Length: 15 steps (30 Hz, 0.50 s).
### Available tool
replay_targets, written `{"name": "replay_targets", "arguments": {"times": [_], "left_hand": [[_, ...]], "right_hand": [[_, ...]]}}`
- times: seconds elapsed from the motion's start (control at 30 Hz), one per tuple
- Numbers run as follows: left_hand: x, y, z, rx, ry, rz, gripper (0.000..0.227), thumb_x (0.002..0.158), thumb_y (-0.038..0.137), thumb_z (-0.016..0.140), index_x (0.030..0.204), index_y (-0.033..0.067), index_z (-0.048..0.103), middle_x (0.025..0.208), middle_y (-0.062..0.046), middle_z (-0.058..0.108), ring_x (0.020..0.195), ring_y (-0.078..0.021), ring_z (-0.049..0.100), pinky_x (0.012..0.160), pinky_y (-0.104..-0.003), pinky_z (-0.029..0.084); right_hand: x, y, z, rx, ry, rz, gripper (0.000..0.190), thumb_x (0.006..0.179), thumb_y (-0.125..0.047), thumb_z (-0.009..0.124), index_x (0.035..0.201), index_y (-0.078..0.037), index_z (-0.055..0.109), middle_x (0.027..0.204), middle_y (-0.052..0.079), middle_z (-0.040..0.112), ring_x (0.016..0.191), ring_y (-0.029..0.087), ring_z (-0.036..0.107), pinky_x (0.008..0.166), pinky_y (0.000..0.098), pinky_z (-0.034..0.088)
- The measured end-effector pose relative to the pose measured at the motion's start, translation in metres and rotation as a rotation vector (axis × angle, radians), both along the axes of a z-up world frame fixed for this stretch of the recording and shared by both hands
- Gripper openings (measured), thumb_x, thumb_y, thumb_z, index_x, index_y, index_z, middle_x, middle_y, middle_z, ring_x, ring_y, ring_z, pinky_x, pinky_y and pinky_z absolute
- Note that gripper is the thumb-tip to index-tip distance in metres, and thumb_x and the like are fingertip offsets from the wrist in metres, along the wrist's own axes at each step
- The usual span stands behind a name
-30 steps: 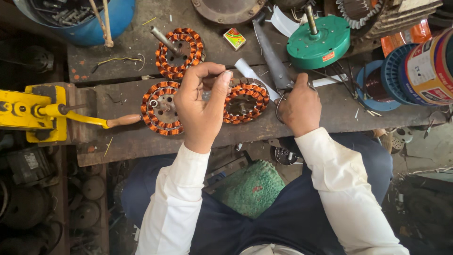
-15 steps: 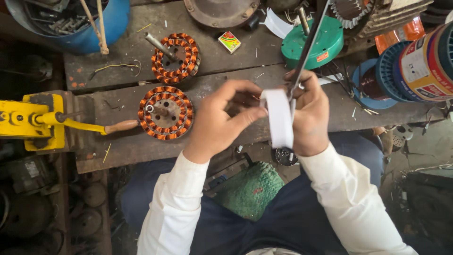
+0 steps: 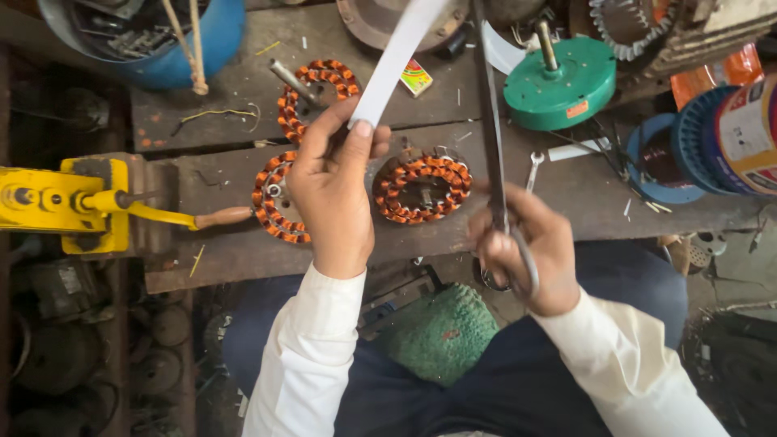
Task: The person is assembling a motor stator by inserting white insulating paper into the copper windings. They use shears to cut the paper to size and then carefully place it between the coils.
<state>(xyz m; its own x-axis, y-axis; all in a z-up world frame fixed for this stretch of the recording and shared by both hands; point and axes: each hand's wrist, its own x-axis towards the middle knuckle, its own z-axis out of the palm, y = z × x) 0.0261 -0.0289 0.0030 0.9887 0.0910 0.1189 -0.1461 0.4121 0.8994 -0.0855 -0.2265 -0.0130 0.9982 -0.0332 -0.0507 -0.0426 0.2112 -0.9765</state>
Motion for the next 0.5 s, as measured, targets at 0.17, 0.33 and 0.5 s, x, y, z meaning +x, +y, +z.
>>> {"name": "replay_targets", "arguments": {"times": [0.17,0.33,0.5], "left_hand": [[0.003,0.002,0.009,-0.032,-0.025,0.038,0.03,0.103,-0.001,0.066,0.133,-0.0056,0.064,0.117,-0.011,0.071,0.097,-0.0167,0.074,0.088,-0.029,0.062],[-0.004,-0.007,0.012,-0.092,0.079,0.022,0.027,0.094,-0.006,0.069,0.12,-0.0027,0.064,0.099,-0.013,0.074,0.083,-0.016,0.075,0.073,-0.028,0.063],[-0.012,-0.022,0.009,-0.084,0.156,-0.072,0.019,0.094,-0.007,0.072,0.112,-0.0085,0.068,0.095,-0.014,0.075,0.082,-0.0162,0.074,0.073,-0.028,0.063]], "right_hand": [[-0.029,0.005,-0.028,0.038,-0.036,0.245,0.099,0.083,-0.056,0.082,0.15,0.006,0.044,0.101,0.004,0.06,0.081,0.007,0.054,0.078,0.023,0.048],[-0.038,0.004,-0.045,0.096,0.051,0.277,0.098,0.079,-0.048,0.087,0.149,0.007,0.046,0.096,0.005,0.059,0.08,0.01,0.053,0.072,0.0235,0.046],[-0.037,-0.001,-0.047,0.132,0.052,0.25,0.082,0.083,-0.02,0.087,0.149,0.007,0.045,0.097,0.006,0.058,0.084,0.011,0.055,0.074,0.0256,0.048]]}}
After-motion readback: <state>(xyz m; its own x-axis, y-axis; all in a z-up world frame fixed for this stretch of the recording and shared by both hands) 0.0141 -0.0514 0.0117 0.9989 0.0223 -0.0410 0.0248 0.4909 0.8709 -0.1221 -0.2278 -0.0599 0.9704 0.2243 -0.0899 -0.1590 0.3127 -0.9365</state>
